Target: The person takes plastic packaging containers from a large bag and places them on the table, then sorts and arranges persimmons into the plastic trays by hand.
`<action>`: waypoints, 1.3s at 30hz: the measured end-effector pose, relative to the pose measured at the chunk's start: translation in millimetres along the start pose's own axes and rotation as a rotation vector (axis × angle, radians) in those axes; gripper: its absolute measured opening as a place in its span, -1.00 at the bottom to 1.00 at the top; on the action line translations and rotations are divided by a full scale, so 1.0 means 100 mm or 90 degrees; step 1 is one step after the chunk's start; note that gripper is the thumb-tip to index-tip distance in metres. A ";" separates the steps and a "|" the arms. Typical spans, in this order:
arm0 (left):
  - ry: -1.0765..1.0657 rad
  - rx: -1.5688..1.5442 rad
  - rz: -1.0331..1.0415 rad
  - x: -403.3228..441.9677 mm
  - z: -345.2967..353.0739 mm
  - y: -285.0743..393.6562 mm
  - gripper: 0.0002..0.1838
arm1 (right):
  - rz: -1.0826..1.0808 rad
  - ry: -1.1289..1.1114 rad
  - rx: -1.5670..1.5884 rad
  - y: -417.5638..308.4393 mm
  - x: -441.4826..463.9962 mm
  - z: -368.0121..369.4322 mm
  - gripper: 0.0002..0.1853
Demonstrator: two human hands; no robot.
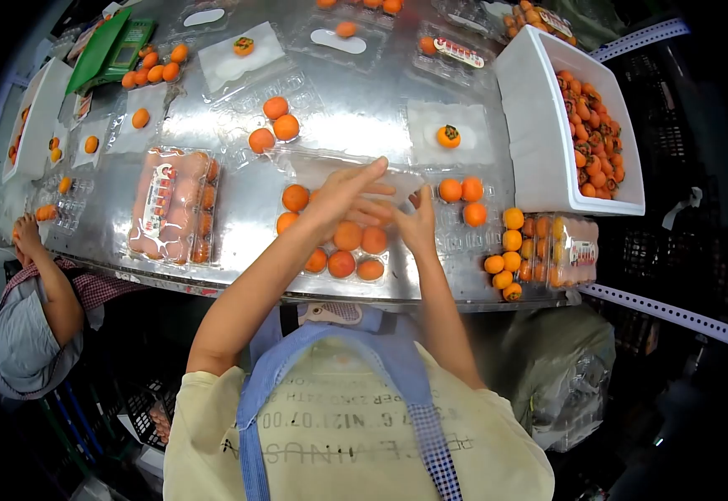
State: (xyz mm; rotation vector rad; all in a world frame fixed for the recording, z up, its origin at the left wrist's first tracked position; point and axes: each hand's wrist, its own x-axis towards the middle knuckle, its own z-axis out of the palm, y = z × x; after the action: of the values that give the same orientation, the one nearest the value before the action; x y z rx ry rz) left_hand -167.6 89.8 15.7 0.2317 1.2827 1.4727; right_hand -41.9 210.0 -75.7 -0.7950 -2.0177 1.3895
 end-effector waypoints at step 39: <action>0.384 0.381 0.115 -0.32 -1.32 -1.21 -0.76 | 0.157 -0.016 -0.349 0.31 0.56 -0.16 -0.31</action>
State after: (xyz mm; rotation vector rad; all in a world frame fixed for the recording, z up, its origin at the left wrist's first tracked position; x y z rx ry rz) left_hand -180.5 -35.4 -115.7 0.3117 2.2372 1.3130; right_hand -63.1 269.7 -93.8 -1.3001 -2.4202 0.9643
